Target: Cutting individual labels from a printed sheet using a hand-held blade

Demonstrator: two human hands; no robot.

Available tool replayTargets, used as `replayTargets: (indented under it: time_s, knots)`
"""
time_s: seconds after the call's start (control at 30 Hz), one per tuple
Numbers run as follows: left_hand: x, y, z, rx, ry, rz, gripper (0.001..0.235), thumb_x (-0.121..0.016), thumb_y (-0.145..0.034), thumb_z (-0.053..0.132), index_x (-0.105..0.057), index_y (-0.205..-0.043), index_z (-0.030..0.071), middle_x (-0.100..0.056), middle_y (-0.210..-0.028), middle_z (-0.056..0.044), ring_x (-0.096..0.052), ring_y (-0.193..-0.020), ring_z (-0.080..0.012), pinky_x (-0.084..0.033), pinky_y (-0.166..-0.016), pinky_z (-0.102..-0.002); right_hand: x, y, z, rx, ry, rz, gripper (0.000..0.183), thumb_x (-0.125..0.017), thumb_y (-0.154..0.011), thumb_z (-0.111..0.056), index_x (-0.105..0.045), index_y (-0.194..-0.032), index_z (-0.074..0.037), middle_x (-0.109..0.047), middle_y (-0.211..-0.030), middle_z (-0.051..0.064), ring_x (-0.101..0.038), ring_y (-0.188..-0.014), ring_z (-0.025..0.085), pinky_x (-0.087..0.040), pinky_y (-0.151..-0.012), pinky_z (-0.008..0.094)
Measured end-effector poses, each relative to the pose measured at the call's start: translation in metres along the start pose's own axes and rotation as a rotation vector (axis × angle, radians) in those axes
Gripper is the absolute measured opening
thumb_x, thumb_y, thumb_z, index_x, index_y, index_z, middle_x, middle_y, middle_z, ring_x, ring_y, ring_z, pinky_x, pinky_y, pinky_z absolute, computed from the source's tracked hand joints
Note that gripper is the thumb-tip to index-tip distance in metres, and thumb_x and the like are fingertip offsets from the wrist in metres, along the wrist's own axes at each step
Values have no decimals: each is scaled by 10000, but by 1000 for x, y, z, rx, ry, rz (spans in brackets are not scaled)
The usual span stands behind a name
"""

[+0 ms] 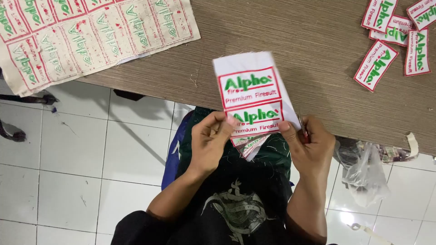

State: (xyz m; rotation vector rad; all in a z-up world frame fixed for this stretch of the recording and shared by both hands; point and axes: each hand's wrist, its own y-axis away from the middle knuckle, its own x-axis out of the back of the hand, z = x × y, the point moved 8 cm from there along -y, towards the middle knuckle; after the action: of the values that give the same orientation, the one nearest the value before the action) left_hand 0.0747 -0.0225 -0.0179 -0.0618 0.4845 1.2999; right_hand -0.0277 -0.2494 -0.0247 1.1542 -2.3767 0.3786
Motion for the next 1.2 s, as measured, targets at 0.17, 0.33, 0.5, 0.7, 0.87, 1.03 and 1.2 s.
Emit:
replayTargets:
  time_s: [0.17, 0.33, 0.5, 0.7, 0.87, 1.03, 1.2]
  knots:
    - [20, -5, -37, 54, 119, 30, 531, -394, -1084, 365, -742, -1049, -34, -730, -817, -130, -660, -750, -168, -596, -759, -336, -1, 1, 2, -3, 14, -14, 388, -860, -952, -275, -637, -776, -11, -409, -501, 69, -350, -477, 98, -301, -484, 237]
    - [2, -2, -11, 74, 142, -67, 446, -453, -1097, 252, -717, -1017, -98, -732, -910, -119, -563, -903, -113, -467, -949, -208, -3, 2, 0, -24, -17, -23, 377, -859, -950, -279, -646, -773, -23, -417, -513, 57, -338, -494, 81, -298, -476, 240]
    - [0, -1, -7, -16, 89, -85, 195, -699, -949, 89, -721, -1089, -45, -729, -907, -183, -641, -835, -219, -590, -771, -400, -2, 2, 2, 14, 45, -11, 399, -870, -949, -286, -644, -756, -20, -404, -485, 74, -349, -441, 117, -310, -473, 242]
    - [15, -1, -33, 98, 153, 91, 224, -680, -998, 191, -675, -984, -33, -655, -745, -77, -588, -726, -104, -583, -642, -269, 2, 0, -1, 18, 34, 17, 401, -847, -983, -295, -641, -783, -15, -404, -502, 84, -351, -483, 110, -314, -488, 256]
    - [19, -1, -51, 99, 261, 49, 295, -559, -1056, 337, -584, -994, 50, -707, -800, -112, -697, -736, -146, -623, -670, -310, 4, 0, 12, -19, 16, 36, 388, -844, -997, -302, -656, -811, -18, -451, -537, 88, -363, -505, 104, -334, -496, 253]
    - [18, 2, -71, 97, 385, -19, 425, -506, -1056, 420, -508, -1205, 22, -752, -912, -119, -740, -845, -120, -628, -756, -265, 2, -2, 19, -14, 18, 46, 389, -829, -1014, -299, -643, -810, -25, -443, -554, 65, -367, -510, 97, -313, -495, 239]
    - [-7, 2, -65, 30, 161, -301, 322, -674, -957, 115, -630, -1225, -57, -738, -958, -224, -699, -883, -215, -623, -759, -384, 2, 0, 10, 29, -66, 75, 389, -821, -1024, -249, -623, -777, -23, -443, -538, 68, -344, -504, 81, -308, -497, 227]
